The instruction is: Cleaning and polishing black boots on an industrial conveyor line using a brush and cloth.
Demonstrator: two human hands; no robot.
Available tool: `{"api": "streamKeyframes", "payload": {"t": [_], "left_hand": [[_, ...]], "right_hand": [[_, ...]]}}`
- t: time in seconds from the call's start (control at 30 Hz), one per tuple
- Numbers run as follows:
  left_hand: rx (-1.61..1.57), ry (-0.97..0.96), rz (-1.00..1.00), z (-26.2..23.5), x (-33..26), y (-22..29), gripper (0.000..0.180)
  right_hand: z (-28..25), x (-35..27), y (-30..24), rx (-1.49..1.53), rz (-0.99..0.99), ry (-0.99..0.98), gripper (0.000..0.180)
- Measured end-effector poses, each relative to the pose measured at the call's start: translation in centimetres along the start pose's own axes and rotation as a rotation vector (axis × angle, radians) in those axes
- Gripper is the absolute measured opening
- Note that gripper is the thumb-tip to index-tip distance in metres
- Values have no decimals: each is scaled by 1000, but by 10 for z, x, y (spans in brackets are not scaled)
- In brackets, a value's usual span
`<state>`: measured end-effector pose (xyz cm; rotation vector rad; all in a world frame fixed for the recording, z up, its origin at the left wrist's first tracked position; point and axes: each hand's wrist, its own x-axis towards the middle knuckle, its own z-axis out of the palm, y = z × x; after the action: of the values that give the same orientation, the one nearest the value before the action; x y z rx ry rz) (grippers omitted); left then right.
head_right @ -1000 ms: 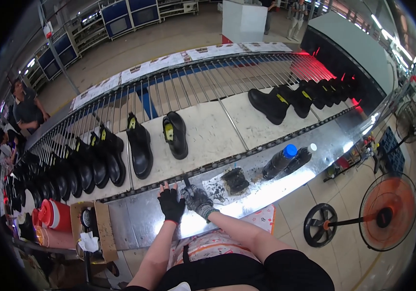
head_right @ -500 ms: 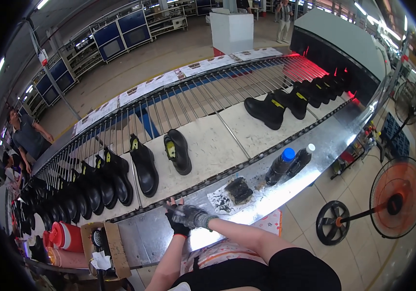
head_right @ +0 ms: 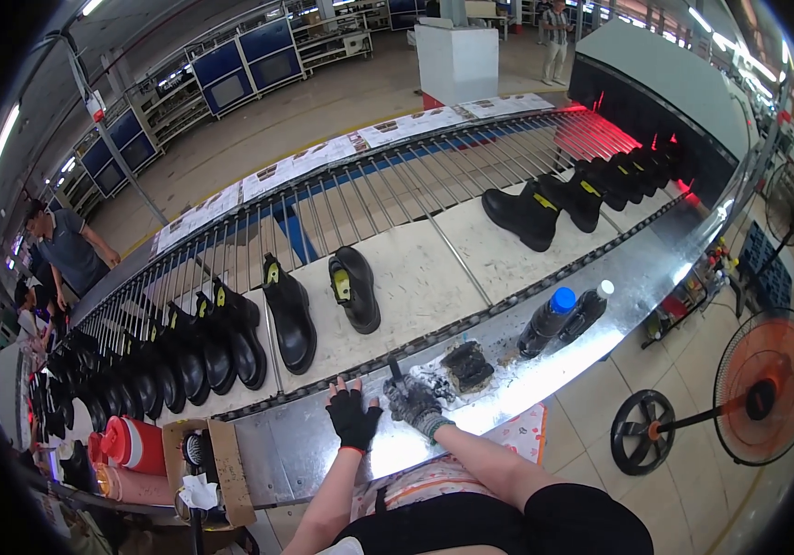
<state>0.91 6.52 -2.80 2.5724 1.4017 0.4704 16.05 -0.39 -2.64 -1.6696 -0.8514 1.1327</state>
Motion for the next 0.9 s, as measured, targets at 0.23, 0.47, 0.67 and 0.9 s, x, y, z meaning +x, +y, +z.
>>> {"api": "streamKeyframes", "payload": {"t": [0.23, 0.47, 0.67, 0.9], "left_hand": [[-28, 27, 9, -2, 0, 0, 64], [-40, 38, 6, -2, -1, -3, 64], [-48, 29, 12, -4, 0, -1, 64], [-45, 26, 6, -4, -1, -2, 64]], "right_hand": [[-11, 11, -3, -391, -207, 81, 40], [-8, -2, -20, -186, -129, 62, 38], [-7, 1, -14, -115, -90, 40, 40], [-9, -1, -19, -281, -125, 60, 45]]}}
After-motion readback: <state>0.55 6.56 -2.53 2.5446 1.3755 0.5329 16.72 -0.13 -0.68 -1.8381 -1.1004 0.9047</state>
